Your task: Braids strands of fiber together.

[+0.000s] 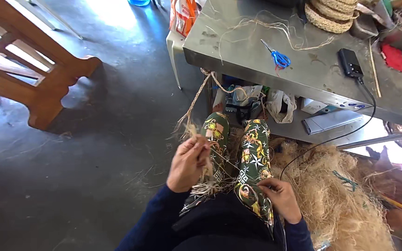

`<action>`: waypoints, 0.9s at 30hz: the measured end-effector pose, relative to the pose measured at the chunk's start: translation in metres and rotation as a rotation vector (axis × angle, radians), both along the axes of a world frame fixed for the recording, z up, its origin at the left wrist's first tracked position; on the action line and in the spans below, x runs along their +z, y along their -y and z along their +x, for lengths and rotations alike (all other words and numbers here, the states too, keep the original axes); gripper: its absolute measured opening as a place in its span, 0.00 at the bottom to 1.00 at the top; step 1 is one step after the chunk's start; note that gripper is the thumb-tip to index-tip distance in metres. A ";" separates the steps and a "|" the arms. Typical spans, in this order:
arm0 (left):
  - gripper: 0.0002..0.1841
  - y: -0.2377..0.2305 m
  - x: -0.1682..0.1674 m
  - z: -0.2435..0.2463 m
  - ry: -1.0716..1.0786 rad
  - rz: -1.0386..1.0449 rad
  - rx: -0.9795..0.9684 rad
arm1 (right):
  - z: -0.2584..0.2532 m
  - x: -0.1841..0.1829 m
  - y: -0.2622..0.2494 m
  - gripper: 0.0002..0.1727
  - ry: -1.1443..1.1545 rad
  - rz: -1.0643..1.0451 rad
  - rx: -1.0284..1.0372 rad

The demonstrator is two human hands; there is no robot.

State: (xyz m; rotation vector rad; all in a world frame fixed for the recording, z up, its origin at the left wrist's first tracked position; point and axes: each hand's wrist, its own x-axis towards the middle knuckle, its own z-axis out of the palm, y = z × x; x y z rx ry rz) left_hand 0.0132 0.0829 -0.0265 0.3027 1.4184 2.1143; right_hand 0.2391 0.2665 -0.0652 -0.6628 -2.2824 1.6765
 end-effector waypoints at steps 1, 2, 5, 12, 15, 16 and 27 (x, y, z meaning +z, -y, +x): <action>0.18 0.006 0.004 -0.006 -0.019 0.019 0.013 | 0.000 0.006 -0.010 0.06 -0.031 0.013 -0.027; 0.18 0.013 0.009 -0.013 -0.035 0.048 0.032 | 0.000 0.012 -0.019 0.06 -0.058 0.046 -0.060; 0.17 0.039 0.020 -0.034 -0.105 0.137 0.084 | 0.005 0.025 -0.048 0.08 -0.088 0.255 -0.177; 0.15 0.114 0.012 -0.090 -0.171 0.331 0.145 | 0.025 0.033 -0.086 0.09 -0.074 0.522 -0.365; 0.17 0.119 0.033 -0.092 -0.114 0.318 0.261 | 0.029 0.025 -0.092 0.08 -0.060 0.468 -0.377; 0.18 0.117 0.041 -0.090 -0.088 0.307 0.314 | 0.030 0.020 -0.093 0.08 -0.059 0.436 -0.376; 0.25 0.157 0.034 -0.090 0.055 0.096 0.755 | 0.034 -0.016 -0.094 0.05 0.540 -0.195 0.062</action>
